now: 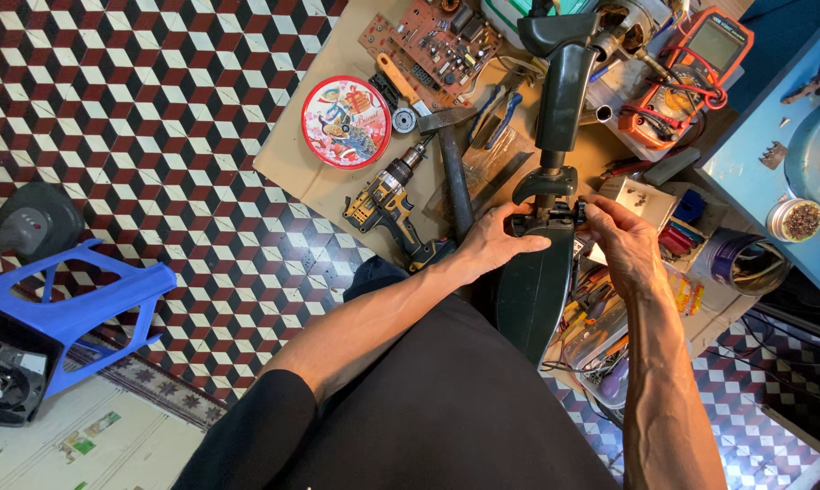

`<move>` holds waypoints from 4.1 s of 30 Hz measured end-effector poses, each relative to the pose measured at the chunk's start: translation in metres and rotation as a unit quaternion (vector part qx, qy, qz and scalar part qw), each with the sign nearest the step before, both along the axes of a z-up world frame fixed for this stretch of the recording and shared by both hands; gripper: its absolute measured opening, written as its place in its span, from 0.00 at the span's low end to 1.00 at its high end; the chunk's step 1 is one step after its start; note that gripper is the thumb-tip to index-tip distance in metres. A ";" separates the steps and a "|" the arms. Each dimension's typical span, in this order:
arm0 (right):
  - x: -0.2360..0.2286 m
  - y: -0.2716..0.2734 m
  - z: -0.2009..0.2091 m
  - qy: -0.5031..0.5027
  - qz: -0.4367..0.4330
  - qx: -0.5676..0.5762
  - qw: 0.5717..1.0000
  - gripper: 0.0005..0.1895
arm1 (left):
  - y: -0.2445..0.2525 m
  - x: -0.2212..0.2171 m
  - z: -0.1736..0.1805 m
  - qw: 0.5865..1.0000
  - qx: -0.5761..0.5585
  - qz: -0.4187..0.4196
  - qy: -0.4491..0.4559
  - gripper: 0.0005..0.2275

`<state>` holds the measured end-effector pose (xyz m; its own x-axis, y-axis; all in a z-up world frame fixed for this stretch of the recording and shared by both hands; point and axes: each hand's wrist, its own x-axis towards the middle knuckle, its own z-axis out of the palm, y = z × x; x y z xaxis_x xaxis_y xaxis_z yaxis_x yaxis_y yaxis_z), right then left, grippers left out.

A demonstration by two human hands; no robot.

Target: The person assembles a dark green appliance component on a cluttered workbench. They insert a small metal piece into a slot, attach a black plastic bracket, and use pliers to secure a wire or clip. The person then lifts the assembled unit to inspect the connection points.

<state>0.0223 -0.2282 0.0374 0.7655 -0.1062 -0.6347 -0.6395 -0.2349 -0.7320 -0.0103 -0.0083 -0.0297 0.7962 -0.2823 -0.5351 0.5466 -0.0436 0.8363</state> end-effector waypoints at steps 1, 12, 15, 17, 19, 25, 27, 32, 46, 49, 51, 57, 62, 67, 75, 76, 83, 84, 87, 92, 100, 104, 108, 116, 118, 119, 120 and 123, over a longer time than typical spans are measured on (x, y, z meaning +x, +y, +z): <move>0.000 0.000 0.000 -0.001 -0.001 0.001 1.000 0.27 | 0.000 0.000 0.000 1.000 0.001 0.000 -0.007 0.37; -0.001 -0.001 -0.001 -0.004 0.000 0.001 1.000 0.28 | 0.001 0.000 0.001 1.000 -0.004 0.001 -0.013 0.37; -0.001 -0.001 -0.002 -0.009 -0.001 0.009 1.000 0.28 | 0.001 0.000 0.001 1.000 -0.006 0.001 -0.007 0.37; -0.001 -0.001 -0.002 -0.008 -0.005 0.014 1.000 0.28 | 0.001 0.000 0.001 1.000 -0.010 0.005 -0.012 0.37; -0.001 -0.001 -0.001 -0.004 -0.008 0.015 1.000 0.28 | 0.000 0.000 0.002 1.000 0.003 -0.004 -0.001 0.37; -0.001 0.001 0.002 -0.001 0.000 -0.002 1.000 0.28 | 0.001 0.000 0.003 1.000 -0.001 0.003 -0.011 0.36; -0.001 0.000 0.001 0.000 -0.003 0.001 1.000 0.28 | 0.001 0.000 0.003 1.000 0.000 0.003 -0.016 0.36; -0.001 -0.002 -0.006 -0.012 -0.016 0.033 0.999 0.27 | 0.001 0.002 0.002 1.000 0.014 -0.001 -0.020 0.36; -0.001 -0.002 -0.004 -0.006 -0.020 0.038 0.999 0.27 | -0.001 0.002 -0.002 1.000 0.012 -0.006 -0.008 0.37; -0.001 0.000 0.000 0.002 -0.017 0.022 1.000 0.28 | 0.000 0.003 0.000 1.000 0.011 -0.014 0.009 0.37; -0.001 0.001 0.002 0.006 -0.015 0.013 1.000 0.28 | 0.000 0.003 0.001 1.000 0.008 -0.016 0.015 0.38; 0.000 0.002 0.002 0.002 -0.020 0.023 1.000 0.28 | 0.001 0.002 0.001 1.000 0.008 -0.013 0.007 0.38; -0.001 0.000 -0.001 -0.001 -0.017 0.026 1.000 0.28 | 0.001 0.003 0.000 1.000 0.015 -0.013 0.006 0.39; -0.002 -0.002 -0.002 -0.001 -0.016 0.021 1.000 0.29 | 0.001 0.002 0.001 1.000 0.016 -0.019 0.015 0.40; -0.003 0.011 0.012 -0.011 -0.021 0.007 1.000 0.31 | 0.002 0.003 0.001 1.000 0.002 -0.013 -0.001 0.39; -0.003 0.012 0.014 -0.012 -0.022 0.002 1.000 0.31 | 0.002 0.003 0.001 1.000 0.002 -0.012 -0.008 0.39; -0.019 0.017 0.010 -0.068 -0.105 0.026 0.992 0.25 | 0.006 0.005 0.006 0.999 0.007 -0.030 0.012 0.41; -0.025 0.014 0.007 -0.096 -0.153 0.055 0.982 0.23 | 0.006 0.006 0.007 0.999 0.019 -0.034 0.012 0.41; -0.055 0.007 -0.005 -0.151 -0.281 0.121 0.940 0.18 | 0.007 0.006 0.013 0.999 0.038 -0.038 0.009 0.40; -0.116 0.008 -0.012 -0.161 -0.374 0.145 0.902 0.16 | 0.007 0.007 0.022 0.997 0.065 -0.042 0.011 0.39; -0.100 0.027 -0.033 -0.162 -0.363 0.146 0.906 0.17 | -0.010 -0.003 0.027 0.988 0.121 -0.032 -0.094 0.41; -0.074 0.034 -0.047 -0.149 -0.342 0.097 0.923 0.18 | -0.038 0.000 0.033 0.969 0.209 -0.010 -0.135 0.45; -0.069 0.036 -0.046 -0.111 -0.371 0.139 0.912 0.17 | -0.058 0.005 0.039 0.969 0.241 0.038 -0.029 0.39; -0.068 0.040 -0.053 -0.092 -0.369 0.130 0.916 0.18 | -0.062 0.004 0.024 0.956 0.277 0.044 -0.084 0.32; -0.066 0.038 -0.056 -0.097 -0.360 0.131 0.919 0.18 | -0.062 0.003 0.023 0.954 0.279 0.047 -0.098 0.32; -0.066 0.036 -0.056 -0.099 -0.356 0.131 0.920 0.18 | -0.062 0.002 0.023 0.953 0.279 0.047 -0.105 0.32; -0.067 0.035 -0.056 -0.094 -0.354 0.129 0.921 0.18 | -0.062 0.002 0.024 0.955 0.272 0.051 -0.105 0.33; -0.064 0.034 -0.055 -0.086 -0.350 0.125 0.924 0.19 | -0.058 0.010 0.028 0.965 0.244 0.061 -0.067 0.33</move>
<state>-0.0421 -0.1944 -0.0178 0.6564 -0.4807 -0.5814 -0.4392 0.3831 -0.8126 -0.0008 -0.0659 -0.0020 0.8793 0.0778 -0.4698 0.4602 -0.3926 0.7963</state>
